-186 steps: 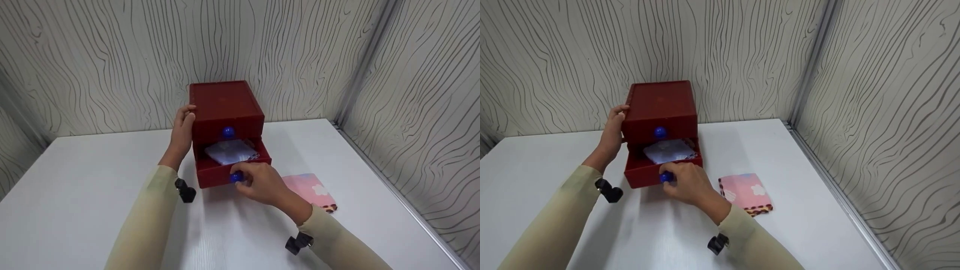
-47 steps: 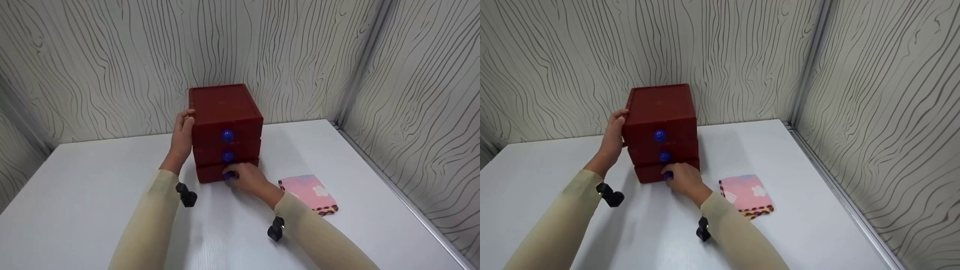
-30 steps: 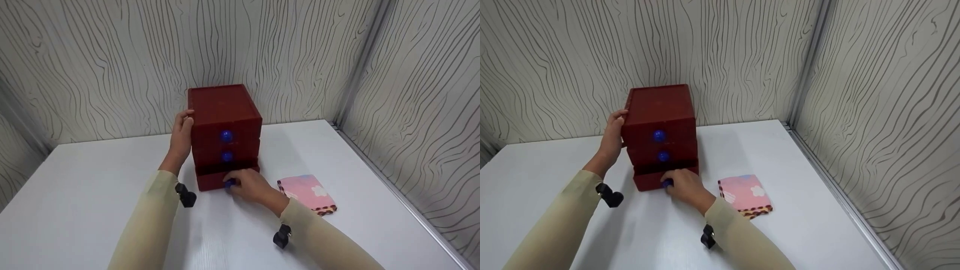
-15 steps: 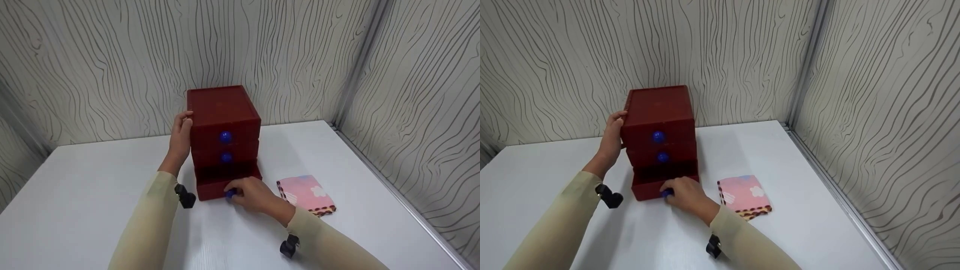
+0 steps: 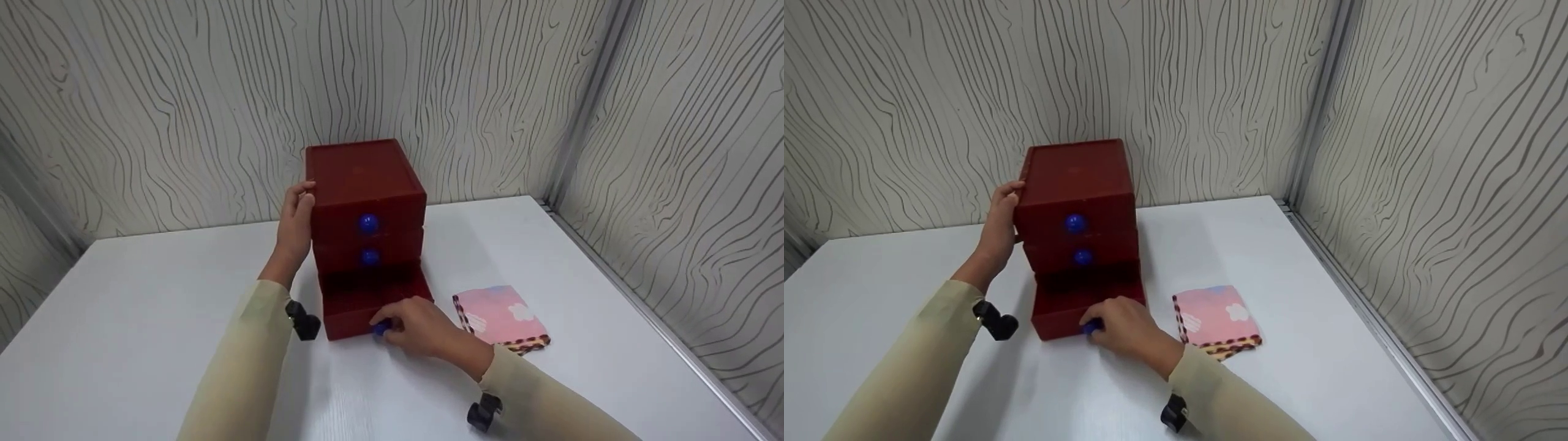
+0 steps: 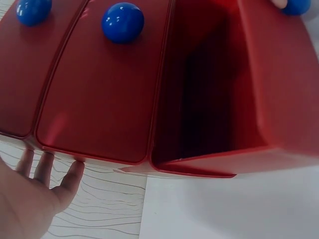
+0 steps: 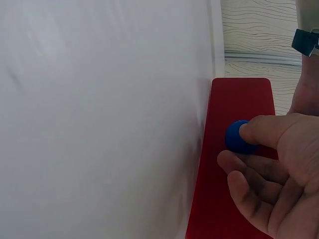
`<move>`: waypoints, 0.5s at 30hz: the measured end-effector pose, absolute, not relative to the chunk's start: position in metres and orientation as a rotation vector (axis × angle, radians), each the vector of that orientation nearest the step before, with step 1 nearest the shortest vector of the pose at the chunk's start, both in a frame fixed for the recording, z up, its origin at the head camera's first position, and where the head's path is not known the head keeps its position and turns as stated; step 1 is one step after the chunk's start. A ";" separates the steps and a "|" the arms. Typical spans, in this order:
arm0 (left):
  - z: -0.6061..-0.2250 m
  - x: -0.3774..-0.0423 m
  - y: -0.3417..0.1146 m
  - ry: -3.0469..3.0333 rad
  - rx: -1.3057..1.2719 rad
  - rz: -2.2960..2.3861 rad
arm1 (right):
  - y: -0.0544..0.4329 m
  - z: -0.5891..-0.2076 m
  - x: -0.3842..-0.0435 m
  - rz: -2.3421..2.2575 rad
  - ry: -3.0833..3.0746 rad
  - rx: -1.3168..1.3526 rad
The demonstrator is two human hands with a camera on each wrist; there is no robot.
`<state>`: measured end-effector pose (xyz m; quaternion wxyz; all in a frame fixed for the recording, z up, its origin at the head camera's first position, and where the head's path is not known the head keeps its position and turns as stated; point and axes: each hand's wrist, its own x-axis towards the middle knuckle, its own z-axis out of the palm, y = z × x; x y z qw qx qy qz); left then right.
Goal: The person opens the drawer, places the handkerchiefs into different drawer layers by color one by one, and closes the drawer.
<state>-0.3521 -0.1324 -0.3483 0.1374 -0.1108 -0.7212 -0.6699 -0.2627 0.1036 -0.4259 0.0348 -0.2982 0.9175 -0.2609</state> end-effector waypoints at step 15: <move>-0.349 -0.352 -0.133 -2.115 -0.346 -1.883 | 0.111 -0.421 -0.237 -0.739 2.757 -1.076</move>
